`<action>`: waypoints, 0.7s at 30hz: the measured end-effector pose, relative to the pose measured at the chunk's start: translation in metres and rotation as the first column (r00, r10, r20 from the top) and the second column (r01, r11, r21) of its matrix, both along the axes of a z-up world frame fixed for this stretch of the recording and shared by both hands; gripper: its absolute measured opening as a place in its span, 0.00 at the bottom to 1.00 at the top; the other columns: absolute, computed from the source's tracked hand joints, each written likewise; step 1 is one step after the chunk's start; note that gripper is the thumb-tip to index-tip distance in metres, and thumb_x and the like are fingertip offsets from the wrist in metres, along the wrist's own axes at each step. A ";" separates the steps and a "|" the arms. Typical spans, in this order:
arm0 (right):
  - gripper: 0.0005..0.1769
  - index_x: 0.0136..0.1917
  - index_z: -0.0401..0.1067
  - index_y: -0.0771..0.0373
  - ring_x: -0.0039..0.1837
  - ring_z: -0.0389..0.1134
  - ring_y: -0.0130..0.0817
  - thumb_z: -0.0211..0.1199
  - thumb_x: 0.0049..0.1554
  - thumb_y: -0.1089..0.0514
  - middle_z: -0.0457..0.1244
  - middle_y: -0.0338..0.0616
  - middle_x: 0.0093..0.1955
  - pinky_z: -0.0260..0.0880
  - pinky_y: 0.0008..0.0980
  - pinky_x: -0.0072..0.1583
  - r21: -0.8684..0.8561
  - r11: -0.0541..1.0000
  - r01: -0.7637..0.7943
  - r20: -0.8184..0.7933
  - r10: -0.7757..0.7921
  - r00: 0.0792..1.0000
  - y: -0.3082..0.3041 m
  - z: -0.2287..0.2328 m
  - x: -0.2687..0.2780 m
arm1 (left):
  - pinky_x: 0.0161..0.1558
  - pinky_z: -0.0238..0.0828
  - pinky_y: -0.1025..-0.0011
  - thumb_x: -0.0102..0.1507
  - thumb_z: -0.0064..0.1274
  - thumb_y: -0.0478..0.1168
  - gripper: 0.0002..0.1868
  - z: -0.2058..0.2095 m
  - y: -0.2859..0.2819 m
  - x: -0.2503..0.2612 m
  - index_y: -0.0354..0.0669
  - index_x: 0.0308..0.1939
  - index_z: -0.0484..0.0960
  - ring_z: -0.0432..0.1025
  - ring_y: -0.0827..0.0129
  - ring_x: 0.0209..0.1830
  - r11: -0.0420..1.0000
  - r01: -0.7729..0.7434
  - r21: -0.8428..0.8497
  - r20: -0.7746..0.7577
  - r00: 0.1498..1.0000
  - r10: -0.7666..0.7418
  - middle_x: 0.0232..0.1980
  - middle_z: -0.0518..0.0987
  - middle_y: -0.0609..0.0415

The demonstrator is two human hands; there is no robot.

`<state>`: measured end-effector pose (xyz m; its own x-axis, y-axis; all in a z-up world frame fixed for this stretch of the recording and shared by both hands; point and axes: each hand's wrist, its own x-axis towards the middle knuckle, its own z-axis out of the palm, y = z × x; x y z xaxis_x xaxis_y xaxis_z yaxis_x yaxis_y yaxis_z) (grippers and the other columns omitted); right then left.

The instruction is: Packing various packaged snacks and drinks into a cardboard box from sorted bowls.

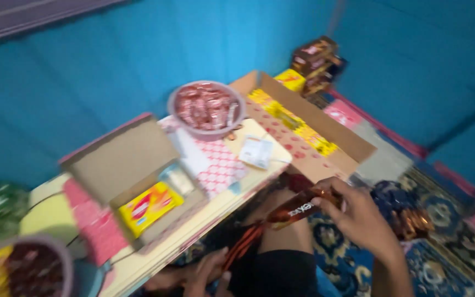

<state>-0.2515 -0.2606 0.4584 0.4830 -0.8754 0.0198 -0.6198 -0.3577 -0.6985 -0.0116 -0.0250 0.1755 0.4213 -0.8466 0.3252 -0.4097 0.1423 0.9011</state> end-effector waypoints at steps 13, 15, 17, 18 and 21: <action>0.08 0.40 0.82 0.58 0.34 0.79 0.26 0.70 0.43 0.61 0.79 0.32 0.36 0.75 0.26 0.39 -0.203 0.704 -0.680 0.205 0.710 0.674 0.122 0.041 0.109 | 0.57 0.74 0.67 0.57 0.63 0.36 0.22 0.227 0.108 -0.011 0.34 0.55 0.80 0.81 0.59 0.53 0.961 -0.174 -0.216 0.067 0.979 0.193 0.57 0.84 0.46; 0.10 0.43 0.83 0.58 0.37 0.79 0.24 0.69 0.46 0.62 0.79 0.33 0.39 0.77 0.23 0.40 -0.075 0.670 -0.739 0.193 0.736 0.649 0.128 0.031 0.117 | 0.57 0.74 0.67 0.58 0.63 0.38 0.23 0.241 0.120 -0.011 0.36 0.57 0.81 0.81 0.59 0.53 0.957 -0.225 -0.186 0.071 0.968 0.241 0.56 0.84 0.46; 0.12 0.47 0.84 0.59 0.40 0.80 0.23 0.68 0.49 0.63 0.79 0.34 0.41 0.78 0.21 0.41 0.052 0.632 -0.773 0.180 0.755 0.630 0.133 0.024 0.127 | 0.57 0.73 0.66 0.58 0.64 0.40 0.24 0.254 0.130 -0.010 0.37 0.58 0.81 0.80 0.59 0.52 0.952 -0.262 -0.157 0.078 0.958 0.277 0.55 0.83 0.47; 0.12 0.48 0.83 0.58 0.41 0.81 0.24 0.68 0.49 0.65 0.79 0.34 0.42 0.80 0.24 0.43 0.080 0.611 -0.788 0.178 0.769 0.615 0.135 0.023 0.132 | 0.49 0.71 0.69 0.58 0.64 0.40 0.23 0.259 0.133 -0.008 0.38 0.56 0.82 0.76 0.63 0.42 0.948 -0.277 -0.156 0.100 0.951 0.294 0.47 0.82 0.50; 0.12 0.46 0.82 0.56 0.40 0.81 0.25 0.69 0.47 0.66 0.79 0.32 0.41 0.81 0.25 0.43 0.026 0.540 -0.841 0.157 0.829 0.537 0.143 0.031 0.150 | 0.46 0.68 0.72 0.57 0.65 0.39 0.20 0.261 0.139 -0.003 0.39 0.53 0.85 0.75 0.67 0.35 0.931 -0.315 -0.186 0.120 0.933 0.339 0.43 0.83 0.54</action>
